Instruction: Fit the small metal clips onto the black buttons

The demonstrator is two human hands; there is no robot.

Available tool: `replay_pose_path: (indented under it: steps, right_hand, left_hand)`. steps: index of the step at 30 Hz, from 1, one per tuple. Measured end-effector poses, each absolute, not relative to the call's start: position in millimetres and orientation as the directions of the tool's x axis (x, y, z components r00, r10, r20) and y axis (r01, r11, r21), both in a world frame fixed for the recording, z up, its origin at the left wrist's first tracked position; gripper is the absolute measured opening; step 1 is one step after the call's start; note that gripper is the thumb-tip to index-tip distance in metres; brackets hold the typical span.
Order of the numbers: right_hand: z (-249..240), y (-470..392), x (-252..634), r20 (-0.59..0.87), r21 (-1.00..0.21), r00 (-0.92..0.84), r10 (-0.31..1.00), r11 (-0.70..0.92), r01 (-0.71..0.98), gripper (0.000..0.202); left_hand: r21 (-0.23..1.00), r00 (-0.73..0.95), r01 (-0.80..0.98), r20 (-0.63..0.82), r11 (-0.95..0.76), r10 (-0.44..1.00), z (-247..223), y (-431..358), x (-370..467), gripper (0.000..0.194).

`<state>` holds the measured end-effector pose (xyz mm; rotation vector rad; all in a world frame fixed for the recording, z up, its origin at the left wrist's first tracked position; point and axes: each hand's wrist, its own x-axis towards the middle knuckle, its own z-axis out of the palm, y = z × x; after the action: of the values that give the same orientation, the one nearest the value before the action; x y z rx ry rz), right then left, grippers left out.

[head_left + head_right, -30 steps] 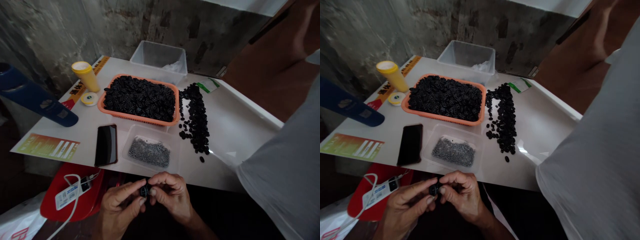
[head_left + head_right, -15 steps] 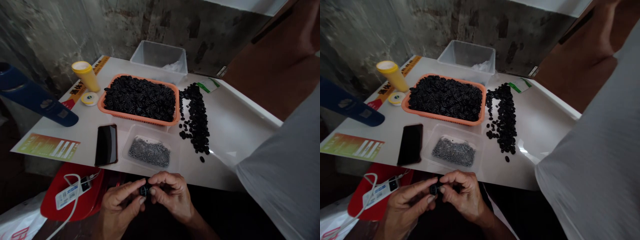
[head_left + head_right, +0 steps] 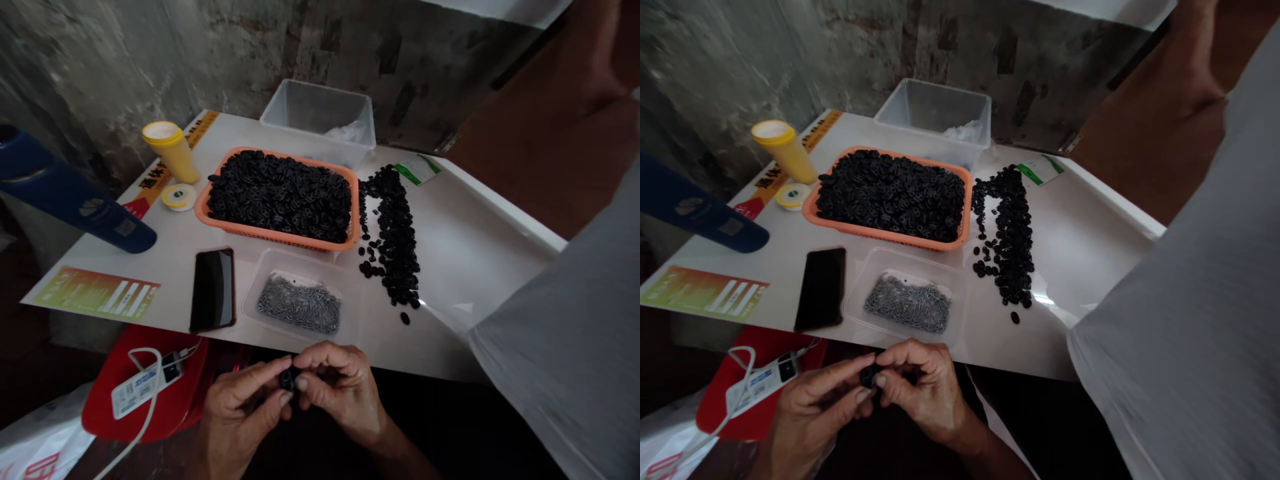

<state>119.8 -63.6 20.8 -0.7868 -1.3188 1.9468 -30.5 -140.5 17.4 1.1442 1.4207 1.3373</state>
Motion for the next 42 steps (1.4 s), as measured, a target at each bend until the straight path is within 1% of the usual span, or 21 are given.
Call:
replay_pose_path:
  steps: [5,8,12,14,17,18,20,22,24,28,34,36,40,42]
  right_hand:
    - [17.5,-64.4,119.7,-0.132,-0.913,-0.621,0.773,-0.339,-0.227,0.010]
    - [15.6,-65.3,119.0,-0.107,-0.894,-0.634,0.766,-0.354,-0.276,0.009]
    - [14.7,-66.9,117.6,-0.084,-0.879,-0.636,0.767,-0.358,-0.316,0.010]
    - [14.2,-67.8,117.9,-0.078,-0.883,-0.627,0.775,-0.346,-0.318,0.010]
    - [12.8,-69.1,119.7,-0.072,-0.898,-0.618,0.783,-0.321,-0.301,0.013]
    - [12.2,-69.5,120.3,-0.071,-0.904,-0.616,0.784,-0.312,-0.293,0.014]
    - [11.3,-70.1,121.2,-0.055,-0.914,-0.615,0.787,-0.288,-0.287,0.017]
    - [10.6,-70.5,121.6,-0.032,-0.925,-0.612,0.790,-0.255,-0.282,0.018]
    - [10.3,-70.5,121.6,-0.007,-0.937,-0.610,0.792,-0.219,-0.273,0.018]
    - [9.4,-68.9,121.6,0.028,-0.961,-0.605,0.795,-0.145,-0.235,0.017]
    - [6.4,-65.4,120.6,0.058,-0.951,-0.613,0.788,-0.143,-0.273,0.021]
    - [5.5,-65.4,120.0,0.063,-0.959,-0.601,0.797,-0.119,-0.257,0.023]
    - [6.5,-68.4,118.6,0.049,-0.970,-0.591,0.805,-0.104,-0.221,0.022]
    - [8.5,-70.3,117.1,0.042,-0.964,-0.578,0.815,-0.118,-0.237,0.021]
  left_hand:
    - [0.998,-0.209,0.061,0.024,-0.012,0.978,13.0,-140.7,-30.6,0.044]
    - [0.998,-0.183,0.061,0.042,-0.032,0.982,11.5,-141.8,-31.2,0.044]
    - [1.000,-0.185,-0.001,0.023,-0.023,0.983,8.9,-145.2,-30.6,0.040]
    - [0.996,-0.189,-0.066,-0.066,0.055,0.980,7.1,-147.1,-29.6,0.036]
    - [0.948,-0.196,-0.216,-0.276,0.233,0.941,4.7,-148.8,-27.7,0.026]
    - [0.927,-0.195,-0.263,-0.323,0.268,0.926,4.2,-149.0,-27.1,0.023]
    - [0.897,-0.192,-0.330,-0.369,0.294,0.909,4.1,-148.9,-26.1,0.015]
    - [0.883,-0.180,-0.368,-0.374,0.291,0.910,5.1,-148.1,-25.3,0.011]
    - [0.878,-0.154,-0.385,-0.365,0.284,0.918,6.9,-146.6,-24.5,0.011]
    - [0.890,-0.131,-0.365,-0.341,0.274,0.931,8.8,-143.0,-22.9,0.012]
    - [0.844,-0.127,-0.450,-0.384,0.291,0.915,-1.2,-142.3,-23.0,0.011]
    - [0.832,-0.130,-0.473,-0.391,0.289,0.911,-5.9,-143.5,-23.6,0.011]
    - [0.839,-0.135,-0.456,-0.396,0.298,0.908,-8.5,-145.3,-23.5,0.012]
    - [0.859,-0.143,-0.417,-0.385,0.298,0.912,-5.5,-144.5,-22.8,0.013]
